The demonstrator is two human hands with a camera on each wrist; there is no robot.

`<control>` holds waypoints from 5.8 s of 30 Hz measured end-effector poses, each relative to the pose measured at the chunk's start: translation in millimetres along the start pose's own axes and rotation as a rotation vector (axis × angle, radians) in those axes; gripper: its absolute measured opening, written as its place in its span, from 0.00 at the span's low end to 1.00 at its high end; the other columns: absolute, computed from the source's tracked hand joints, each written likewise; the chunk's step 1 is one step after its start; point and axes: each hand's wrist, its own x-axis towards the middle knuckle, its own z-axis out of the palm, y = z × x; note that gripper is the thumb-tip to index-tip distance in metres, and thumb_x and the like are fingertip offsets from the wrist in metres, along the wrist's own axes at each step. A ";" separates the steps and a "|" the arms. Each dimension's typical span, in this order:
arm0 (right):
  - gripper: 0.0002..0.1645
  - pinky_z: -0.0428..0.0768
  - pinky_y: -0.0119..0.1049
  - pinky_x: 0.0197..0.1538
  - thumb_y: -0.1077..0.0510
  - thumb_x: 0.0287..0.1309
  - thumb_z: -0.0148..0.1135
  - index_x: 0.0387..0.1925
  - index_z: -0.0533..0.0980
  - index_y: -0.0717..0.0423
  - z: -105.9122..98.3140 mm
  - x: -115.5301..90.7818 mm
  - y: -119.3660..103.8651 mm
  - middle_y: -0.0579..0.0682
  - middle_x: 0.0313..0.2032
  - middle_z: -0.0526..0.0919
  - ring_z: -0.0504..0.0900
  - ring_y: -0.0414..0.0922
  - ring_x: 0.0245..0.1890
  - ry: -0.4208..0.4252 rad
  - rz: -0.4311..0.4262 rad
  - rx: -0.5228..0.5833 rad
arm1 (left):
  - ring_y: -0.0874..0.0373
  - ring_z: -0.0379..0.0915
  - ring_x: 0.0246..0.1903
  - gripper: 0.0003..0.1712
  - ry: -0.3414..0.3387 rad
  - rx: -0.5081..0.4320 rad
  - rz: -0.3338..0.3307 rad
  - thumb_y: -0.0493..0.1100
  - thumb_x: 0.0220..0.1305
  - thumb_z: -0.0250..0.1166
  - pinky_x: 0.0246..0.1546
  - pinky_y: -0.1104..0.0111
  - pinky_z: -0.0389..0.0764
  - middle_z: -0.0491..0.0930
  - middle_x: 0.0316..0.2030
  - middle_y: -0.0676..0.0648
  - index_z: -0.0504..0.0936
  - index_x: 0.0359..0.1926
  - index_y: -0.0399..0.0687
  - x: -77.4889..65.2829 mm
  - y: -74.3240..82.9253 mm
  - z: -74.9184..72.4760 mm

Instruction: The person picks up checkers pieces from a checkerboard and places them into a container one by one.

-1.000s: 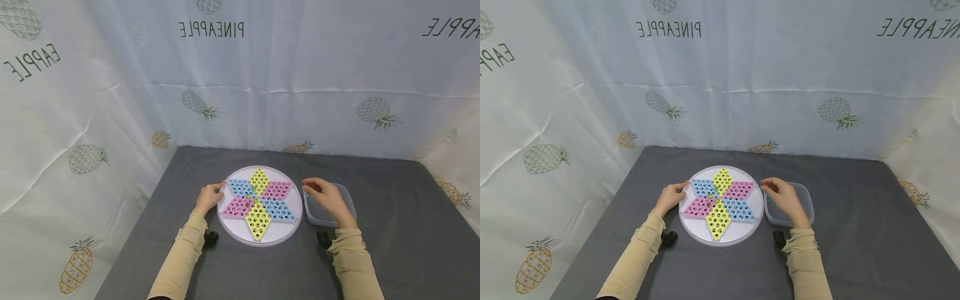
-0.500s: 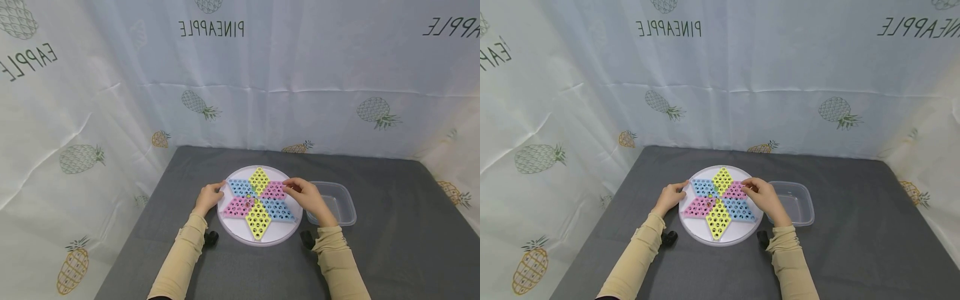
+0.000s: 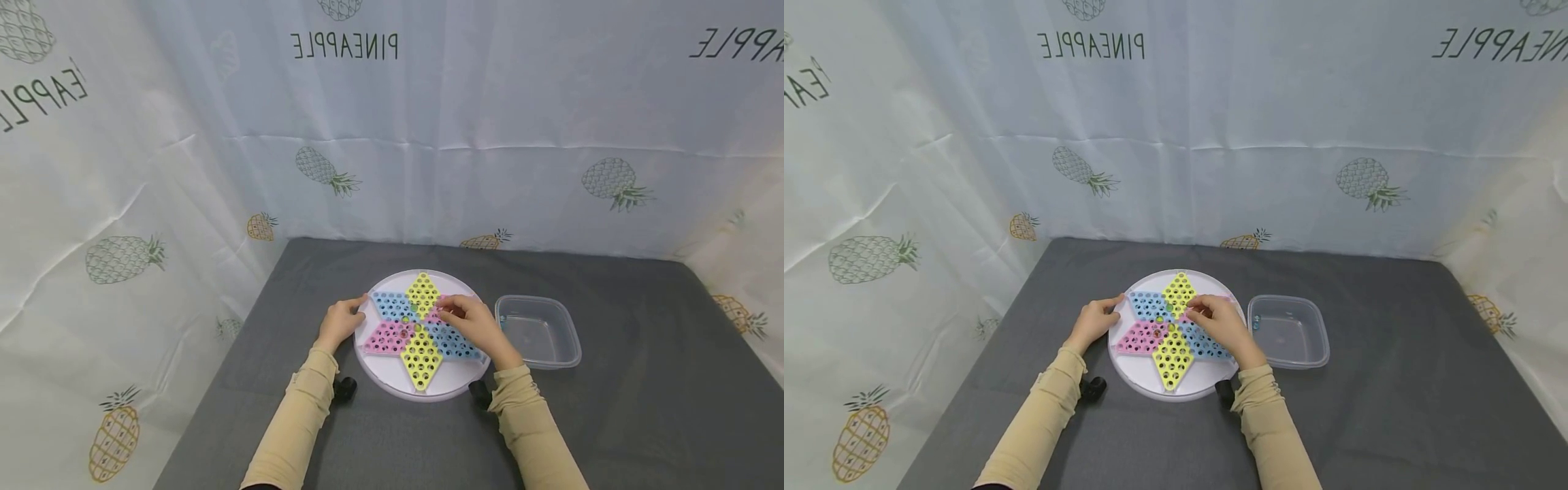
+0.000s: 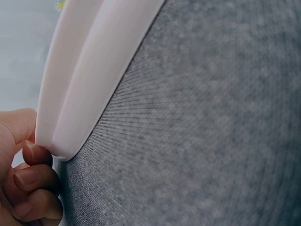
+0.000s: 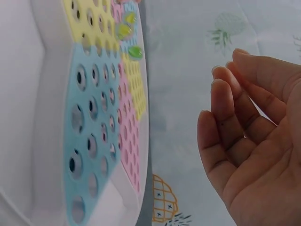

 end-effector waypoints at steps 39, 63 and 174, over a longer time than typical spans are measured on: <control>0.14 0.75 0.35 0.40 0.54 0.57 0.61 0.45 0.81 0.55 43.6 25.0 2.2 0.47 0.35 0.81 0.76 0.39 0.35 -0.185 0.065 -0.177 | 0.62 0.49 0.14 0.27 0.009 -0.010 0.016 0.41 0.58 0.57 0.16 0.71 0.55 0.57 0.12 0.54 0.73 0.61 0.59 -1.9 1.2 -1.6; 0.09 0.72 0.33 0.37 0.56 0.55 0.63 0.39 0.80 0.54 49.3 24.4 8.8 0.46 0.30 0.78 0.73 0.40 0.30 -0.169 0.085 -0.157 | 0.62 0.48 0.14 0.27 0.018 -0.008 -0.002 0.41 0.58 0.57 0.15 0.70 0.54 0.57 0.12 0.54 0.73 0.61 0.60 -1.5 1.1 0.4; 0.17 0.73 0.35 0.36 0.52 0.58 0.61 0.44 0.77 0.60 -69.7 -44.2 74.6 0.56 0.37 0.81 0.77 0.45 0.35 0.161 0.158 -0.200 | 0.62 0.48 0.13 0.28 0.039 0.023 -0.003 0.42 0.58 0.56 0.14 0.70 0.52 0.58 0.12 0.53 0.73 0.61 0.63 -0.7 -1.4 4.3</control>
